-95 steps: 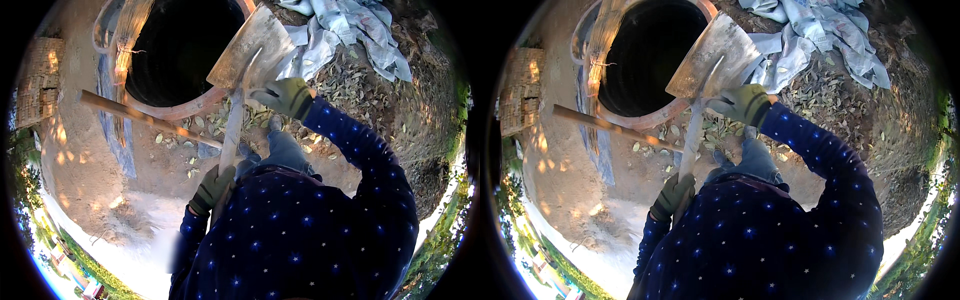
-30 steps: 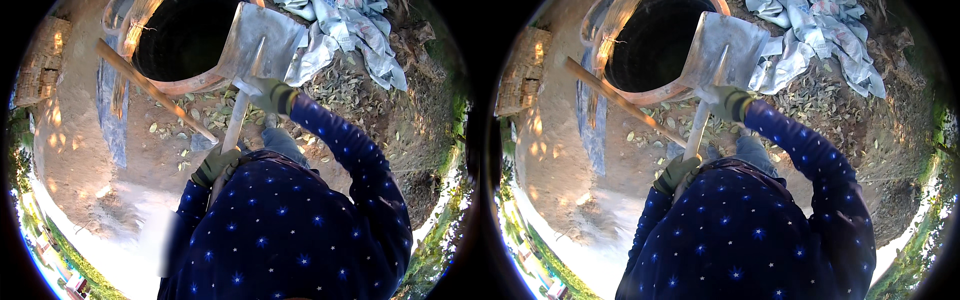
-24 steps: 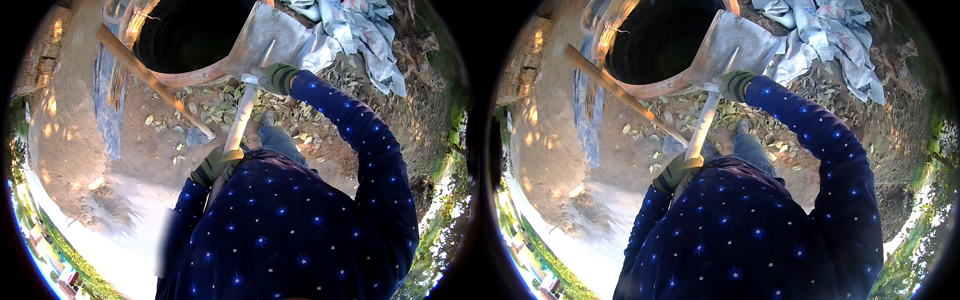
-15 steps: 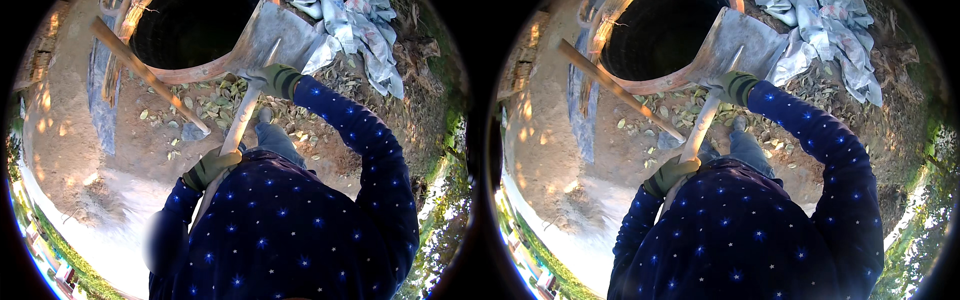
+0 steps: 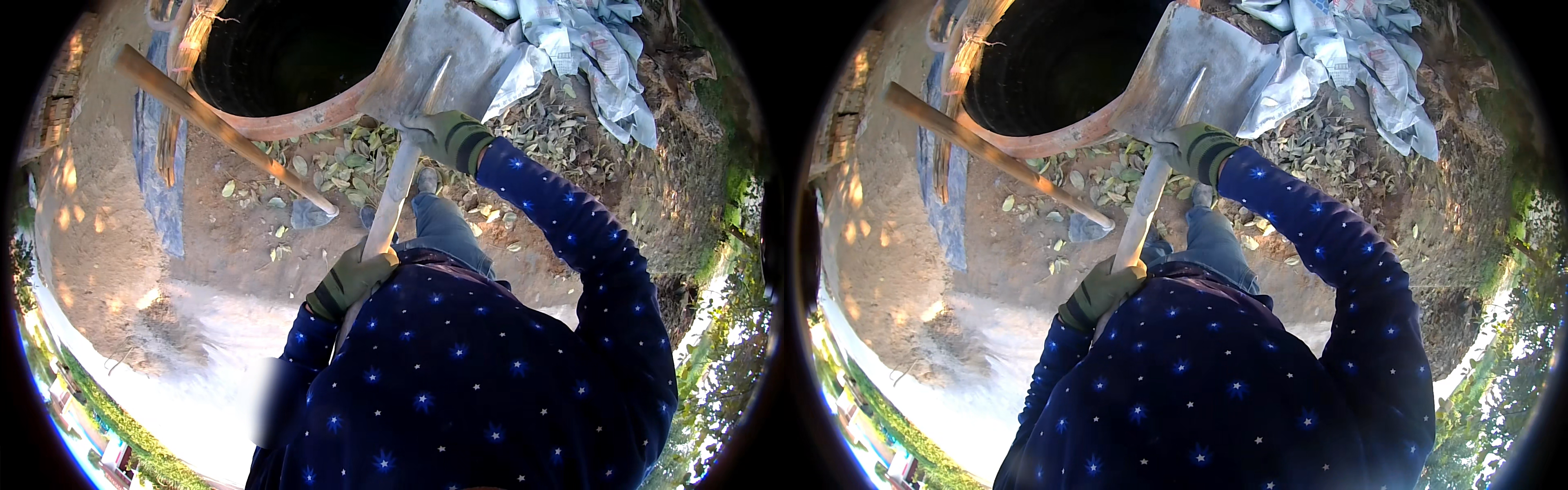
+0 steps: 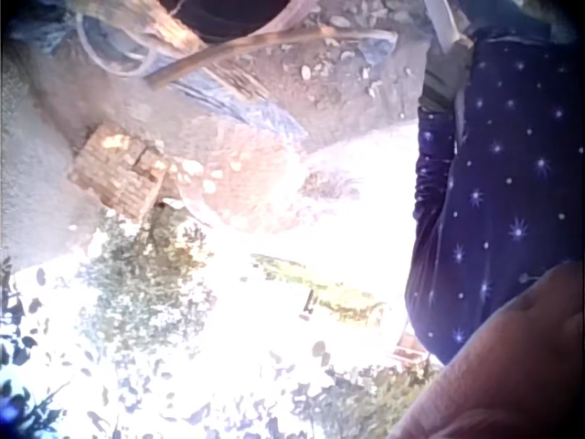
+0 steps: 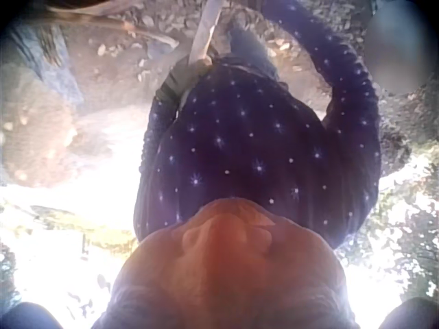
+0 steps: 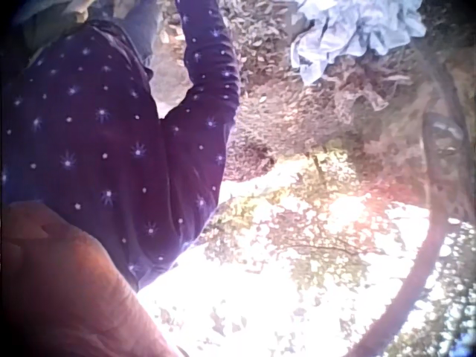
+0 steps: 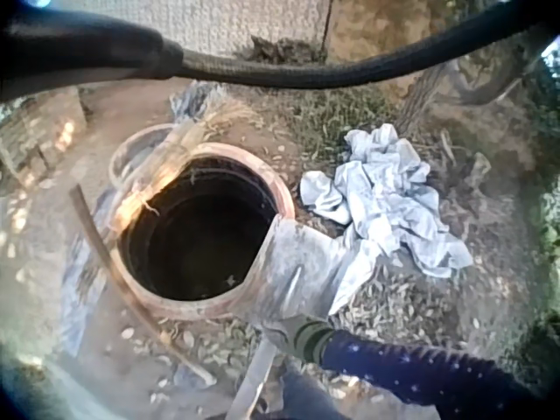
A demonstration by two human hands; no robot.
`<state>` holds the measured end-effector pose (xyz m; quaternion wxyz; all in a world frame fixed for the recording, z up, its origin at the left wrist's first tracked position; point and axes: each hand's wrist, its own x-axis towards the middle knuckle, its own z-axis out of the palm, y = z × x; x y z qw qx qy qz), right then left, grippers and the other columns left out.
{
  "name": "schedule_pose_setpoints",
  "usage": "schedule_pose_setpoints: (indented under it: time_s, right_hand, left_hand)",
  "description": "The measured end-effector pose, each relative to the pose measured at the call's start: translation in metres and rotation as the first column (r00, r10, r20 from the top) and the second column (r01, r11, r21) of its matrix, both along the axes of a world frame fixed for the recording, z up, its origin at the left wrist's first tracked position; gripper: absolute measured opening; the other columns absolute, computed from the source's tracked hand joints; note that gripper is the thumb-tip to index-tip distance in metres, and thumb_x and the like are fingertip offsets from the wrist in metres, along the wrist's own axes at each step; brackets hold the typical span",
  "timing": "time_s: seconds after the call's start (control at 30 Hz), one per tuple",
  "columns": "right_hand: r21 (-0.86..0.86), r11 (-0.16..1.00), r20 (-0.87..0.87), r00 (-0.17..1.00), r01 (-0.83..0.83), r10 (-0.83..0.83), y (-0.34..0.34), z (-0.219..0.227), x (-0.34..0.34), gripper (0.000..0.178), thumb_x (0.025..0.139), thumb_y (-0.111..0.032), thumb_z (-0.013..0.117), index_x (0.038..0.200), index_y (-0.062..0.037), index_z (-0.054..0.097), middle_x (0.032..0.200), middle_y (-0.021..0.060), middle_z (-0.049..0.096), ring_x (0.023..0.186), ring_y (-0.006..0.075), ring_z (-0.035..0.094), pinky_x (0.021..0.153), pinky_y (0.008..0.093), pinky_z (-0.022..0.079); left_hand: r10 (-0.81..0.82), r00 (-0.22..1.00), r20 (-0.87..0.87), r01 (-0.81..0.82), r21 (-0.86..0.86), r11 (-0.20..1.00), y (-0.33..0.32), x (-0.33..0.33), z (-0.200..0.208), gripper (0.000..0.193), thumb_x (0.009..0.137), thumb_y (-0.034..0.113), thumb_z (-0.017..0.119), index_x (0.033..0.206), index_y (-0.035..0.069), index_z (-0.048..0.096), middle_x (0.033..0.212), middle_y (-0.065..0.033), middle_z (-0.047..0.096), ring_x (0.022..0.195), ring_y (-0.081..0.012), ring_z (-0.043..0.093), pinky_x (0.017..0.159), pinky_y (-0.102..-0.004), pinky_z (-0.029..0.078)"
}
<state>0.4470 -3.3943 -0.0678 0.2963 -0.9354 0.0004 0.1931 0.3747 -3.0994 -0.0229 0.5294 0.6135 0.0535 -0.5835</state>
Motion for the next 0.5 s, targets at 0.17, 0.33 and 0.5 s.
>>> schedule_pose_setpoints:
  time_s: [0.17,0.33,0.5]
  right_hand:
    - [-0.006,1.0,-0.057,0.998,0.027,-0.027,0.005,0.021,0.01,0.031,0.097,-0.031,0.054,0.119,-0.0129,0.067,0.104,0.0185,0.071,0.099,0.0376,0.067,0.088,0.0429,0.053]
    - [0.036,0.998,0.063,0.997,0.052,-0.054,0.0,0.007,-0.001,0.033,0.098,-0.029,0.055,0.124,-0.012,0.066,0.097,0.0224,0.07,0.092,0.0366,0.069,0.084,0.0401,0.055]
    - [-0.052,0.998,-0.024,1.0,-0.018,0.017,0.017,0.012,0.046,0.033,0.101,-0.027,0.05,0.129,-0.0142,0.063,0.097,0.0203,0.071,0.088,0.0321,0.071,0.084,0.0387,0.056]
  left_hand:
    - [0.043,0.998,0.035,-0.043,-0.001,0.999,-0.006,0.001,-0.002,0.026,0.09,0.028,0.066,0.098,0.003,0.065,0.076,0.0026,0.058,0.067,-0.007,0.052,0.062,-0.0244,0.043]
    - [0.011,1.0,0.006,-0.011,-0.03,0.999,-0.005,0.001,-0.007,0.028,0.09,0.029,0.067,0.1,0.003,0.065,0.08,0.0013,0.06,0.07,-0.0074,0.054,0.063,-0.0244,0.044]
    - [0.041,0.999,0.026,-0.039,-0.059,0.998,-0.007,0.001,-0.008,0.029,0.091,0.029,0.068,0.102,0.002,0.065,0.082,0.0005,0.061,0.072,-0.0076,0.055,0.065,-0.0247,0.046]
